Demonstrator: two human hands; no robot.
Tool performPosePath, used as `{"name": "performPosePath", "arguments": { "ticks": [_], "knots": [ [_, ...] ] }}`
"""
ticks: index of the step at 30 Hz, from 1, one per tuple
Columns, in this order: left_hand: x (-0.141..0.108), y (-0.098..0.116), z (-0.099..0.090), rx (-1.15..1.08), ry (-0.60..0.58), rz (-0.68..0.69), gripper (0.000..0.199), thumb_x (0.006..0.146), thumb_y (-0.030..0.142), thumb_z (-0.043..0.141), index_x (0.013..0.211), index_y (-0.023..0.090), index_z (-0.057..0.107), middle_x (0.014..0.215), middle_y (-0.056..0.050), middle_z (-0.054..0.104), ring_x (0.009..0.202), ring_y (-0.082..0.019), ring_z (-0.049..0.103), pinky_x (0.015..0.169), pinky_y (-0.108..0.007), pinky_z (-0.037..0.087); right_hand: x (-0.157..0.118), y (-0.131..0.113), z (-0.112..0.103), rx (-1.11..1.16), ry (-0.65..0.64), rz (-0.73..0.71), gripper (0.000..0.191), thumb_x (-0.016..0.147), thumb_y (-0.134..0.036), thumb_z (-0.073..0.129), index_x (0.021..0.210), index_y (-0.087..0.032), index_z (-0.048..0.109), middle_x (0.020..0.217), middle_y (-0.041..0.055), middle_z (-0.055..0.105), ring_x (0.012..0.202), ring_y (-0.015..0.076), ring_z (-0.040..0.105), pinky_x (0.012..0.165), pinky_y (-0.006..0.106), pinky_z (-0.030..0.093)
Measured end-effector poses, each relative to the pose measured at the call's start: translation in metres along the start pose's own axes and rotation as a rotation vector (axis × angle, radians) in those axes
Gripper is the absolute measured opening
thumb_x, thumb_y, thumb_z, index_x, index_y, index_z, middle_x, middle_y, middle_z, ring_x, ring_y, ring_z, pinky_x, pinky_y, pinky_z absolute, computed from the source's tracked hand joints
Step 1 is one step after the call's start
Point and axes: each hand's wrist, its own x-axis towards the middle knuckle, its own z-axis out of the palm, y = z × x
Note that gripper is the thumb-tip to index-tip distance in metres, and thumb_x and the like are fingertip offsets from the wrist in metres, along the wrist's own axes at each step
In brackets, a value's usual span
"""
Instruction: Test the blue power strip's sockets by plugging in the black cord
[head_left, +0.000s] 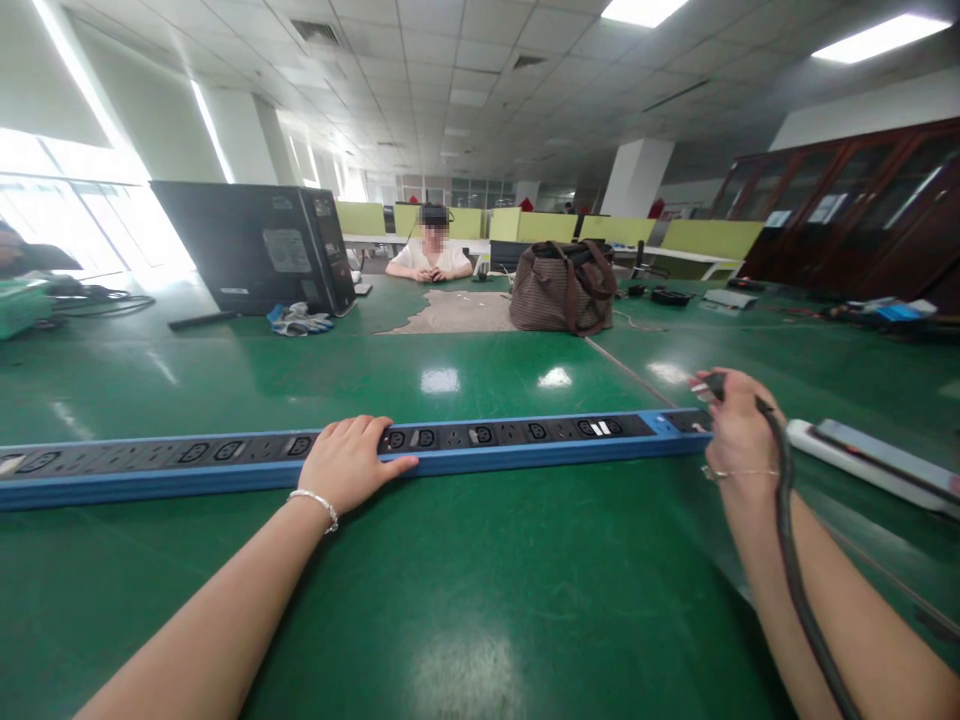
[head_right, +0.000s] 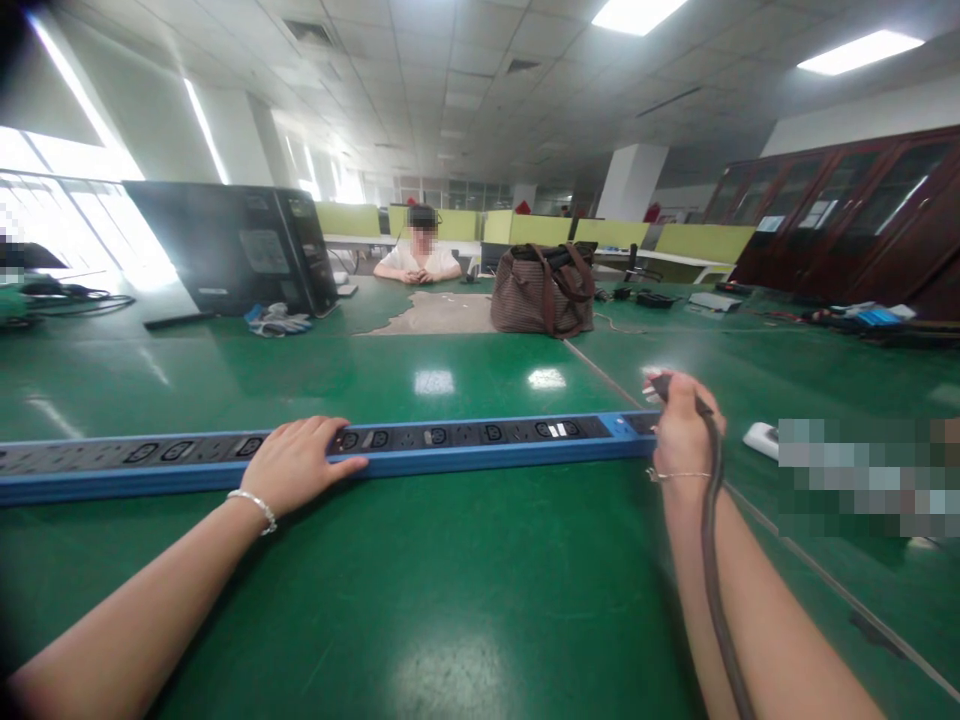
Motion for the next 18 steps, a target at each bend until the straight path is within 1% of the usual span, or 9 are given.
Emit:
{"name": "performPosePath", "arguments": {
  "ticks": [1,3,4,8,14,16,18],
  "knots": [
    [0.0,0.0,0.0,0.0,-0.001,-0.001,0.072,0.076,0.072,0.034,0.117,0.017,0.054,0.11,-0.011,0.063,0.105,-0.027,0.055,0.092,-0.039,0.037,0.0,0.001,-0.004,0.001,0.02,0.021,0.051,0.084,-0.055,0.037,0.105,-0.015,0.06,0.105,0.0163,0.065,0.094,0.0261,0.062,0.076,0.035,0.049],
    [0.0,0.0,0.0,0.004,-0.002,-0.003,0.071,0.076,0.072,0.034,0.118,0.017,0.054,0.11,-0.011,0.063,0.105,-0.027,0.055,0.093,-0.039,0.037,-0.003,0.005,-0.011,-0.058,-0.008,0.034,0.041,0.081,-0.052,0.047,0.096,-0.018,0.064,0.099,0.0123,0.068,0.094,0.0253,0.062,0.081,0.034,0.048],
    [-0.001,-0.001,0.0,0.006,0.001,-0.003,0.071,0.076,0.071,0.034,0.118,0.017,0.054,0.111,-0.011,0.063,0.106,-0.027,0.055,0.093,-0.039,0.037,-0.006,0.009,-0.013,-0.089,-0.025,0.034,0.039,0.08,-0.051,0.048,0.093,-0.019,0.065,0.097,0.0102,0.068,0.094,0.0248,0.062,0.083,0.035,0.047],
    [-0.001,-0.002,0.001,0.003,0.009,0.003,0.069,0.076,0.07,0.036,0.118,0.018,0.054,0.112,-0.011,0.062,0.107,-0.028,0.055,0.094,-0.04,0.036,-0.011,0.022,-0.014,-0.168,-0.097,0.029,0.04,0.081,-0.053,0.046,0.094,-0.02,0.066,0.099,0.0061,0.069,0.094,0.0235,0.062,0.086,0.037,0.046],
    [0.0,-0.002,0.0,-0.018,0.002,-0.01,0.068,0.075,0.07,0.038,0.117,0.02,0.055,0.111,-0.01,0.063,0.106,-0.028,0.055,0.094,-0.041,0.037,-0.008,0.023,-0.008,-0.32,-0.263,0.014,0.039,0.081,-0.052,0.044,0.093,-0.023,0.068,0.099,0.0052,0.069,0.097,0.0248,0.06,0.09,0.039,0.042],
    [0.0,-0.002,0.0,-0.018,0.007,-0.003,0.069,0.075,0.07,0.038,0.117,0.018,0.055,0.11,-0.011,0.063,0.106,-0.028,0.056,0.094,-0.041,0.037,-0.007,0.024,-0.007,-0.359,-0.302,-0.011,0.037,0.08,-0.051,0.043,0.091,-0.024,0.068,0.098,0.0045,0.07,0.097,0.0245,0.06,0.094,0.041,0.039],
    [0.0,-0.002,0.0,-0.012,0.009,0.002,0.07,0.075,0.071,0.036,0.117,0.018,0.055,0.11,-0.011,0.063,0.106,-0.028,0.056,0.094,-0.041,0.037,-0.007,0.025,-0.007,-0.407,-0.333,-0.049,0.036,0.08,-0.05,0.043,0.09,-0.025,0.067,0.097,0.0036,0.07,0.098,0.0244,0.06,0.099,0.044,0.032]
  ]
}}
